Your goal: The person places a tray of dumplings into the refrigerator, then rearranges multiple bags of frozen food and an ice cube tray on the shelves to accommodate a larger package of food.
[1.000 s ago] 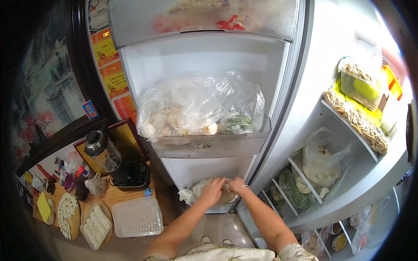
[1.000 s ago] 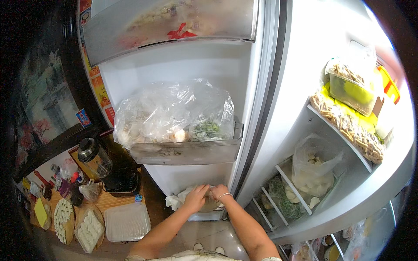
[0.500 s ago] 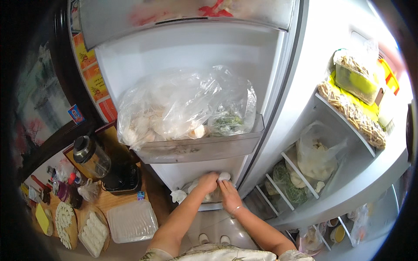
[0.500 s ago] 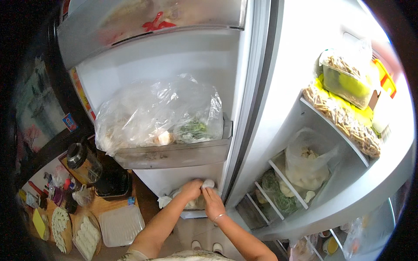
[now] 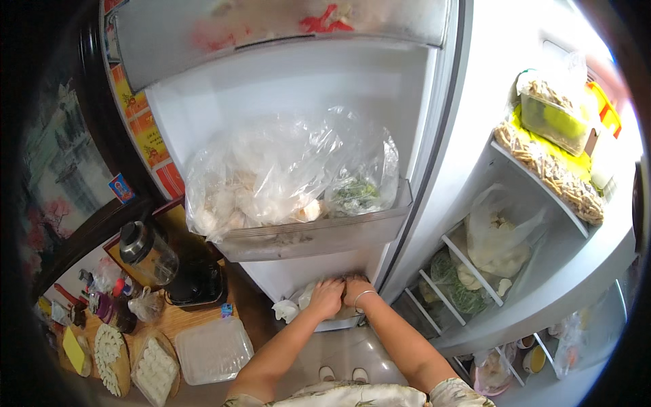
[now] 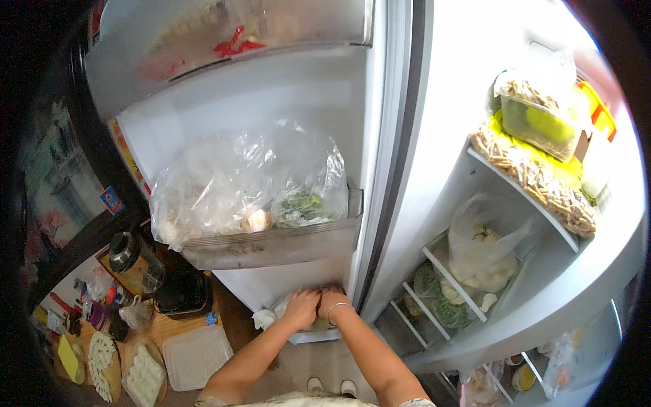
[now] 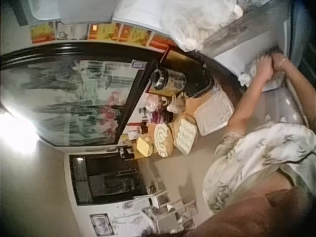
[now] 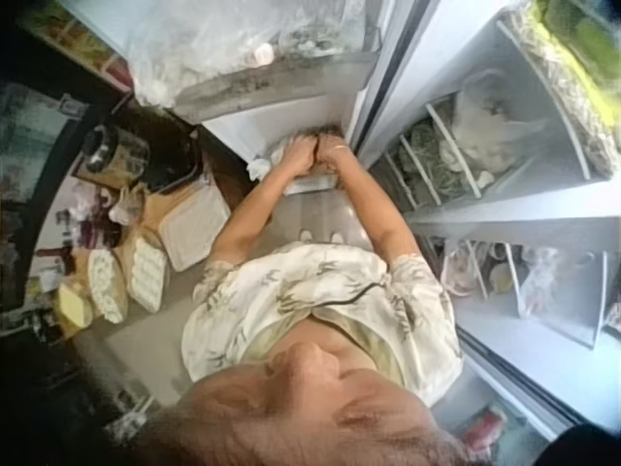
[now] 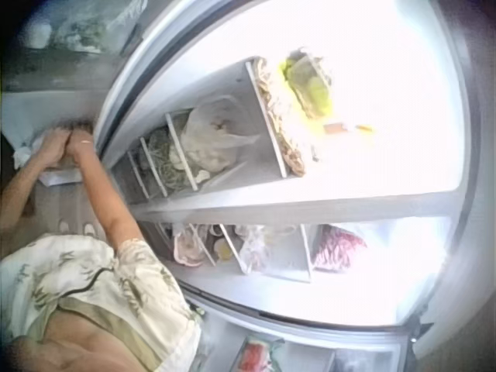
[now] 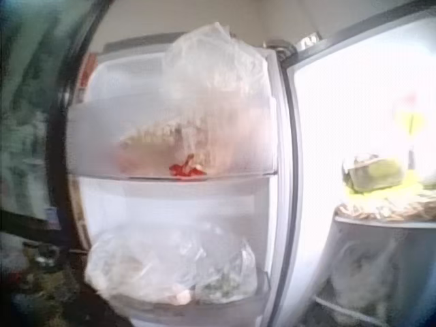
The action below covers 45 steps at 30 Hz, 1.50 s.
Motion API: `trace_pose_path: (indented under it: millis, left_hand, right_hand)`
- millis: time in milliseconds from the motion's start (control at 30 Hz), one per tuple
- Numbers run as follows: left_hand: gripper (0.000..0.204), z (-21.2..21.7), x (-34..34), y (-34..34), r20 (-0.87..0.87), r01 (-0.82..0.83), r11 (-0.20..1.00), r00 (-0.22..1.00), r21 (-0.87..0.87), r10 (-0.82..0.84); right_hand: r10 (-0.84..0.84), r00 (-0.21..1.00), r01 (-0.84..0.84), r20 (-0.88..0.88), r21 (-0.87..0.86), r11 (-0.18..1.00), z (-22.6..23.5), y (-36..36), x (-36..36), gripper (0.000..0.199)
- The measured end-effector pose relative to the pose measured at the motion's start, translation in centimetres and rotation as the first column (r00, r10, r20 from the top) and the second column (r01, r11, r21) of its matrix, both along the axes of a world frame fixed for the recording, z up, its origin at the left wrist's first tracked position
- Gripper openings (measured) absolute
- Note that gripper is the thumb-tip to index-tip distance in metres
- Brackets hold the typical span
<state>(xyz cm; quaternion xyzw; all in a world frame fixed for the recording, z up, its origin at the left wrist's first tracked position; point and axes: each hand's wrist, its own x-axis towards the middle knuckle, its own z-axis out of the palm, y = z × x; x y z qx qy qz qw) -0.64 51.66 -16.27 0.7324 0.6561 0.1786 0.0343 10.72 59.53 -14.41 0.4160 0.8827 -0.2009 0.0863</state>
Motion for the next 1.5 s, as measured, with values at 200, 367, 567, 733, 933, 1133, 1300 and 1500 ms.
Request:
trace_pose_path:
  millis: [200,367,567,733,933,1133,1300,1500]
  left_hand:
    - [0.033,-0.1,-0.1,1.3,-0.113,-0.015,0.996,0.994,-0.087,0.005]
    - [0.033,0.8,-0.5,1.5,-0.153,-0.053,0.982,0.988,-0.184,0.025]
    - [0.029,0.2,1.3,1.2,-0.167,0.109,0.978,0.983,0.18,-0.079]
    - [0.036,0.2,0.9,3.5,-0.048,-0.018,0.973,0.999,-0.231,0.007]
    - [0.04,1.3,0.7,3.4,-0.13,-0.018,0.954,0.991,-0.299,-0.022]
    - [0.023,0.5,0.8,2.5,-0.301,-0.065,0.997,0.953,-0.048,0.048]
    - [0.024,1.3,0.1,1.3,-0.332,-0.22,0.974,0.924,-0.052,0.191]
    - [0.039,1.9,0.3,0.6,-0.11,-0.075,0.992,0.99,0.102,0.086]
  right_hand:
    - [0.124,0.984,-0.104,0.125,-0.16,0.982,-0.6,2.1,-1.2,0.055]
    - [-0.041,0.893,0.068,-0.448,0.045,0.997,-1.0,-1.3,1.9,0.048]
    - [-0.005,0.739,0.261,-0.674,0.278,0.924,-1.5,-8.1,10.2,0.048]
    - [-0.002,0.753,0.261,-0.658,0.296,0.919,-6.0,-7.1,10.5,0.059]
    - [-0.098,0.762,0.234,-0.64,0.13,0.964,-7.0,-7.5,11.0,0.07]
    - [-0.135,0.741,0.334,-0.658,0.186,0.924,-7.2,-7.4,7.5,0.078]
    - [-0.161,0.734,0.328,-0.659,0.136,0.935,-6.8,-6.6,5.4,0.08]
    - [-0.271,0.693,0.387,-0.668,0.027,0.922,-8.2,-7.5,5.9,0.082]
